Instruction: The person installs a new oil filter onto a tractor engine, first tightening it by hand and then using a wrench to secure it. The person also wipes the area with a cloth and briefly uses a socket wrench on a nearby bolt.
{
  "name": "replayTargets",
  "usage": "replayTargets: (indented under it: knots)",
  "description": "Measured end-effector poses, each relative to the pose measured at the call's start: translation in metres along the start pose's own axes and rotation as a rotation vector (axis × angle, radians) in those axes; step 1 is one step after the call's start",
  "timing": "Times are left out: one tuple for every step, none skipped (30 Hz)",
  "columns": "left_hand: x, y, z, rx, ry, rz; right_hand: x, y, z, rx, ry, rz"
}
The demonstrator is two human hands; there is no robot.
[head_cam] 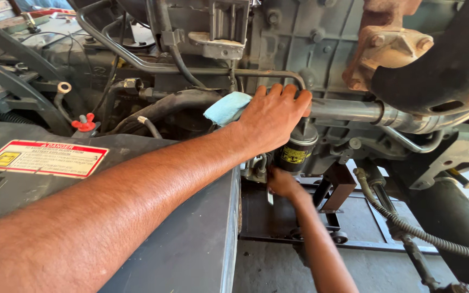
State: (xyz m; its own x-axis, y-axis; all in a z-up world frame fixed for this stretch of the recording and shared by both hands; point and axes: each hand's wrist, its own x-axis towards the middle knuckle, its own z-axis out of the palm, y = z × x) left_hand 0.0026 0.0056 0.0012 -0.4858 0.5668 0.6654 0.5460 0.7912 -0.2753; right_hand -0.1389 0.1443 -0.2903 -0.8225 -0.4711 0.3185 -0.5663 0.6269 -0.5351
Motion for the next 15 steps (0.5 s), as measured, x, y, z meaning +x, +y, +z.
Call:
replayTargets:
  knots:
    - [0.000,-0.001,0.000,0.003,0.013,0.006,0.003,0.012,0.015,-0.152,0.220,-0.190]
    - [0.000,-0.001,0.000,0.007,0.026,0.011,0.003,0.020,0.026,-0.131,0.285,-0.172]
    - [0.001,-0.001,-0.001,0.009,0.018,0.004,0.008,0.019,0.034,-0.107,0.358,-0.158]
    - [0.001,0.001,-0.002,0.011,0.011,-0.004,0.013,0.013,0.039,-0.082,0.429,-0.144]
    - [0.000,0.002,-0.002,0.006,0.003,-0.012,0.013,0.007,0.040,-0.046,0.451,-0.158]
    - [-0.001,0.002,-0.003,0.014,0.005,-0.014,0.010,-0.001,0.039,-0.009,0.472,-0.172]
    - [-0.002,0.002,-0.003,0.015,0.013,-0.011,0.006,-0.006,0.034,0.020,0.496,-0.181]
    - [-0.002,0.001,-0.002,0.016,0.020,-0.008,0.004,-0.010,0.028,0.031,0.440,-0.133]
    - [-0.002,0.002,-0.002,0.017,0.030,-0.007,0.000,-0.012,0.024,0.041,0.385,-0.080]
    - [-0.002,0.001,-0.002,0.019,0.040,-0.006,-0.004,-0.011,0.020,0.052,0.331,-0.027]
    - [-0.001,0.002,-0.001,0.019,0.053,-0.005,-0.005,-0.009,0.015,0.014,0.256,-0.007]
    - [-0.001,0.002,-0.002,0.015,0.058,-0.004,-0.004,-0.007,0.010,-0.023,0.181,0.013]
    - [-0.002,0.002,-0.002,0.010,0.062,-0.002,-0.006,-0.006,0.005,-0.060,0.107,0.036]
    - [-0.003,0.003,-0.003,0.005,0.067,0.000,-0.010,-0.007,-0.003,0.043,-0.022,0.130]
    - [-0.003,0.003,-0.006,0.000,0.054,-0.002,-0.012,-0.013,-0.012,0.152,-0.143,0.221]
